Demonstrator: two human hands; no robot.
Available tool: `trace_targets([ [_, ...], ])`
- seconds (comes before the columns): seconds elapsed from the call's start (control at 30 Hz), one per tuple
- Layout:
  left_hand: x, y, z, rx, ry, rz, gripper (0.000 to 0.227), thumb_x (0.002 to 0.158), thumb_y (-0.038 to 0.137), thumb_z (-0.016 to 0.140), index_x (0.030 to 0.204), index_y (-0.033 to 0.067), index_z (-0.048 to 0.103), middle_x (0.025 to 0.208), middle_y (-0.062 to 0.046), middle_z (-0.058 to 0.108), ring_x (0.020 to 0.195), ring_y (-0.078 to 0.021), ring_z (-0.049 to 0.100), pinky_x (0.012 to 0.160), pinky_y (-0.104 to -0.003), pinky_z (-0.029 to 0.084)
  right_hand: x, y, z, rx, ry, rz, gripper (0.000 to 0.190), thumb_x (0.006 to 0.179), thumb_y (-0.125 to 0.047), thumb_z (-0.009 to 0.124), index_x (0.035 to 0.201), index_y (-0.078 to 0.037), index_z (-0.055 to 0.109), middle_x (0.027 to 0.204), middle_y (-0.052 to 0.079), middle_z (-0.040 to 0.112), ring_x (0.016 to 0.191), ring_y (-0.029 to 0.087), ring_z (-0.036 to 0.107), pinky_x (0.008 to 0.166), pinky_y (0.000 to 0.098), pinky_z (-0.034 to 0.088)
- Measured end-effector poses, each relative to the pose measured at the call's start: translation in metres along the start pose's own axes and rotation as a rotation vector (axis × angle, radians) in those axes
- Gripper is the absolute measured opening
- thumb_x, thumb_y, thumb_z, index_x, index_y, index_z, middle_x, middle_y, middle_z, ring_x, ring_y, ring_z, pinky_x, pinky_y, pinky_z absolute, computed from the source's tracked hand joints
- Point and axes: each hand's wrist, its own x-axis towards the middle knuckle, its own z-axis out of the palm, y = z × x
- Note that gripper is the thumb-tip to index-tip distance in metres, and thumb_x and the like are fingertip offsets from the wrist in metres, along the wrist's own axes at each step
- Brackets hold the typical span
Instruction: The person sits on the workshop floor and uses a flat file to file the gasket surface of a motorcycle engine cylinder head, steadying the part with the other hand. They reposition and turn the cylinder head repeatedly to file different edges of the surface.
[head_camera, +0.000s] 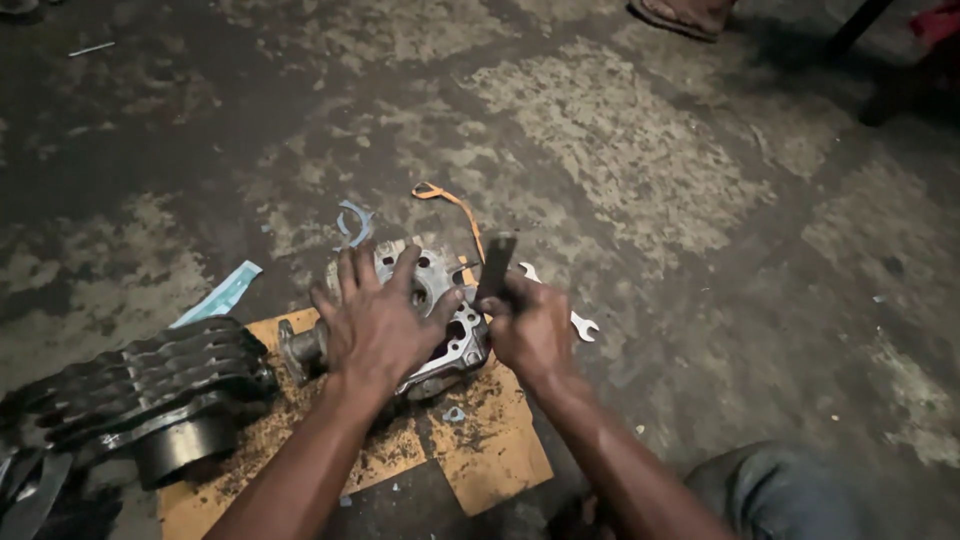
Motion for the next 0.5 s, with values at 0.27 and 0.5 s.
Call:
trace_targets([
  [0.27, 0.005, -0.004, 0.008, 0.025, -0.045, -0.001, 0.088, 0.084, 0.077, 0.047, 0.158, 0.0309, 0.033, 0.164, -0.024, 0.012, 0.151, -0.0452, 0.008, 0.114, -0.075, 0.005, 0.012, 0.016, 0.016, -0.043, -0.004, -0.040, 0.023, 0.078, -0.005, 0.072, 0.099, -0.012, 0.079, 0.086, 0.016, 0.076, 0.076, 0.030, 0.075, 0.070, 0.0419, 0.056],
  [0.5, -0.005, 0.003, -0.006, 0.007, -0.093, -0.020, 0.082, 0.087, 0.078, 0.045, 0.154, 0.0319, 0.035, 0.165, -0.022, 0.009, 0.153, -0.0436, 0.006, 0.115, -0.075, 0.003, 0.007, 0.044, 0.004, -0.107, -0.027, -0.255, 0.015, 0.078, -0.002, 0.071, 0.090, -0.006, 0.077, 0.086, 0.019, 0.073, 0.080, 0.037, 0.071, 0.070, 0.0450, 0.055],
])
